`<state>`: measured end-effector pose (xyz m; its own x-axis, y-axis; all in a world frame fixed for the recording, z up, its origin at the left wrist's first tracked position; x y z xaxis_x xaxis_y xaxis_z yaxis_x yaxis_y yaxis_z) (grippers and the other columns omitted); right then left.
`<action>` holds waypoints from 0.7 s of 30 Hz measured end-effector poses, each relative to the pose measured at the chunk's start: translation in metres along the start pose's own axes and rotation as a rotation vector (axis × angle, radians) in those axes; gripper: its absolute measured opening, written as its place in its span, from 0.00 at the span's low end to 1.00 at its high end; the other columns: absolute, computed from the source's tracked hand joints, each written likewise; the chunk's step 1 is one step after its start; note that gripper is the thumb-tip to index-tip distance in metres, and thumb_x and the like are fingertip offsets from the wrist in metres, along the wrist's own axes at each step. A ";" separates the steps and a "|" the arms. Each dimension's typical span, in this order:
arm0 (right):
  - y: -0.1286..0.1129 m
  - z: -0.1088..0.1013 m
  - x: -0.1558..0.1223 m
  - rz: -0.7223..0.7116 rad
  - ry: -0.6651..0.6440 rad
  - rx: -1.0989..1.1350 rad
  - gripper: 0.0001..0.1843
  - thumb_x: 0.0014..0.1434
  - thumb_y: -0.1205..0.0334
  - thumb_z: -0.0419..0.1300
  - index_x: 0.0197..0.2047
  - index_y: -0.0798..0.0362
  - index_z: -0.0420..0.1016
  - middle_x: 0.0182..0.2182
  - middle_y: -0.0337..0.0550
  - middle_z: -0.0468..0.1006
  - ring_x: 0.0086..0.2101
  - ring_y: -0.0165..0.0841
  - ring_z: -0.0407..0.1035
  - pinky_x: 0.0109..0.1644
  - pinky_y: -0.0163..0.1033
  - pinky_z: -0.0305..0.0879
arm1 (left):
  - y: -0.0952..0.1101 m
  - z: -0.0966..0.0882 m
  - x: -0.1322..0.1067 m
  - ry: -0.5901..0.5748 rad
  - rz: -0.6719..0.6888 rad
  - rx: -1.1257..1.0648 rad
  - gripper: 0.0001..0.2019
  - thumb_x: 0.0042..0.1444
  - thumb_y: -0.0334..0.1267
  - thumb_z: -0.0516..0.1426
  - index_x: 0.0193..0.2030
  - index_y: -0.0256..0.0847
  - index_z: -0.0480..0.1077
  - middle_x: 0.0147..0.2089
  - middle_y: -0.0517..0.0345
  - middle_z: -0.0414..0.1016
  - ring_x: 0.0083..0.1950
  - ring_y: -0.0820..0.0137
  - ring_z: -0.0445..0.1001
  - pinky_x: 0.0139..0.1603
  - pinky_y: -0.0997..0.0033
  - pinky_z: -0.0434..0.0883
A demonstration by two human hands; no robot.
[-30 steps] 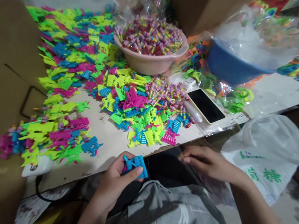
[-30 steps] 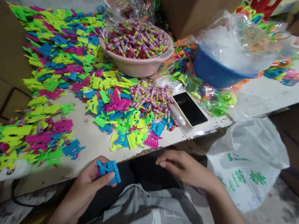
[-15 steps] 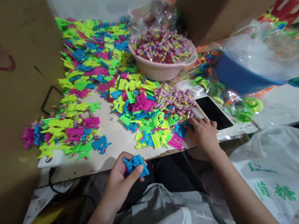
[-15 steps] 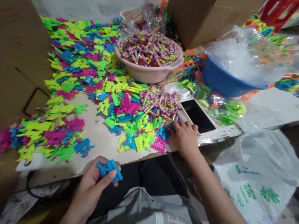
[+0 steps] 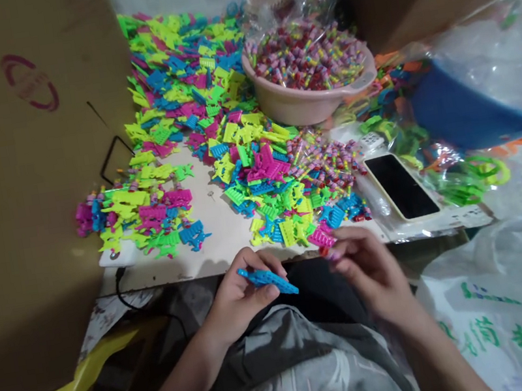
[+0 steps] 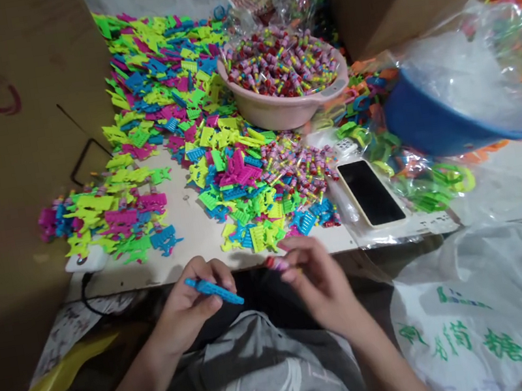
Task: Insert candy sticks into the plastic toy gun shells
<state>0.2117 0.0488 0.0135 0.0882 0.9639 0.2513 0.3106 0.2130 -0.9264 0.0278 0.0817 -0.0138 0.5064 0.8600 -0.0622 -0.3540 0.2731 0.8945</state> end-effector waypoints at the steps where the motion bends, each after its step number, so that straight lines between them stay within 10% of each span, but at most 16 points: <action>1: -0.009 0.020 -0.006 0.000 -0.127 0.039 0.10 0.67 0.56 0.58 0.49 0.47 0.71 0.35 0.43 0.76 0.36 0.34 0.72 0.39 0.38 0.69 | -0.002 0.001 -0.001 -0.006 -0.021 0.013 0.17 0.52 0.46 0.68 0.33 0.42 0.64 0.38 0.59 0.72 0.37 0.71 0.71 0.40 0.72 0.68; 5: -0.022 0.053 -0.016 0.042 -0.290 0.151 0.09 0.70 0.59 0.54 0.47 0.49 0.75 0.38 0.44 0.80 0.37 0.33 0.75 0.42 0.36 0.71 | -0.010 -0.005 -0.004 0.047 -0.109 0.105 0.19 0.49 0.48 0.69 0.32 0.40 0.65 0.36 0.60 0.71 0.35 0.73 0.68 0.37 0.74 0.66; 21: -0.006 0.055 -0.022 0.034 -0.206 0.145 0.08 0.69 0.65 0.56 0.49 0.44 0.69 0.43 0.39 0.76 0.45 0.30 0.72 0.49 0.32 0.68 | -0.028 -0.010 -0.010 0.135 -0.295 0.078 0.21 0.47 0.50 0.69 0.34 0.40 0.64 0.28 0.67 0.64 0.29 0.77 0.61 0.32 0.78 0.62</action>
<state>0.1557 0.0349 -0.0021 -0.1027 0.9800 0.1704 0.1708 0.1862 -0.9676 0.0248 0.0694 -0.0422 0.4674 0.7995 -0.3773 -0.1433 0.4896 0.8601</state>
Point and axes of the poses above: each hand's wrist, its own x-axis towards the middle knuckle, its own z-axis out of the palm, y = z × x, the point moved 10 cm from there along x, towards the middle knuckle
